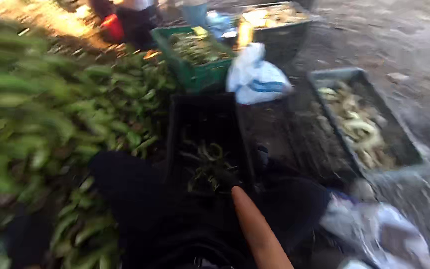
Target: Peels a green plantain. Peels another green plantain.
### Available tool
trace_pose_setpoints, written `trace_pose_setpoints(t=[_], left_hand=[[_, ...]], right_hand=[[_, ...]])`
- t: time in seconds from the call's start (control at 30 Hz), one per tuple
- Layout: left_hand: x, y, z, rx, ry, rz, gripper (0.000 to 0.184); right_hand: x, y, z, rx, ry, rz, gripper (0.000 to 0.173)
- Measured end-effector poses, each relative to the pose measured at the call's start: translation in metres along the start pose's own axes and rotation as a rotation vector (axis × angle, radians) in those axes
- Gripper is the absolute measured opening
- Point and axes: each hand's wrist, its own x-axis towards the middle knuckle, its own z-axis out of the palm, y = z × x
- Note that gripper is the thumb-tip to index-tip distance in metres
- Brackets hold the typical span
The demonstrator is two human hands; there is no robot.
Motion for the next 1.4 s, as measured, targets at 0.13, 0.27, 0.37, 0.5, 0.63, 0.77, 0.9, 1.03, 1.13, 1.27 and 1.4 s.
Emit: trace_pose_setpoints(t=[0.13,0.27,0.37,0.5,0.63,0.77,0.9,1.03,1.13,1.27,1.4], left_hand=[[-0.110,-0.063,0.114,0.089,-0.220,-0.144,0.059],[-0.168,-0.058,0.159,-0.332,-0.466,-0.584,0.065],[-0.180,-0.043,0.164,-0.398,-0.531,-0.517,0.066],[-0.188,-0.031,0.169,-0.689,-0.429,-0.582,0.066],[-0.185,-0.028,0.179,-0.969,0.132,-0.919,0.087],[-0.147,-0.053,0.173,-0.997,0.317,-1.119,0.096],[-0.107,-0.099,0.176,-0.955,0.121,-1.321,0.093],[-0.107,-0.105,0.166,-1.121,0.160,-1.324,0.083],[-0.126,-0.107,0.145,-1.271,0.225,-1.252,0.076],[-0.133,-0.105,0.102,-1.353,0.255,-1.151,0.064],[-0.127,-0.088,0.065,-1.536,0.353,-0.910,0.056]], right_hand=[[0.034,0.007,0.029,-0.383,-0.007,-0.226,0.050],[0.033,0.008,0.037,-0.517,-0.075,-0.382,0.050],[0.017,0.004,0.038,-0.600,-0.105,-0.345,0.049],[0.030,0.017,0.041,-0.719,-0.081,-0.400,0.044],[0.018,0.002,0.045,-0.823,-0.104,-0.240,0.043],[0.052,0.042,0.045,-0.846,-0.047,-0.370,0.040],[0.009,-0.013,0.047,-0.848,-0.135,-0.231,0.045],[0.020,-0.004,0.045,-0.899,-0.138,-0.314,0.038],[0.004,-0.018,0.045,-0.859,-0.149,-0.306,0.038],[-0.029,-0.045,0.044,-0.806,-0.164,-0.229,0.040],[-0.001,-0.005,0.048,-0.697,0.014,-0.514,0.046]])
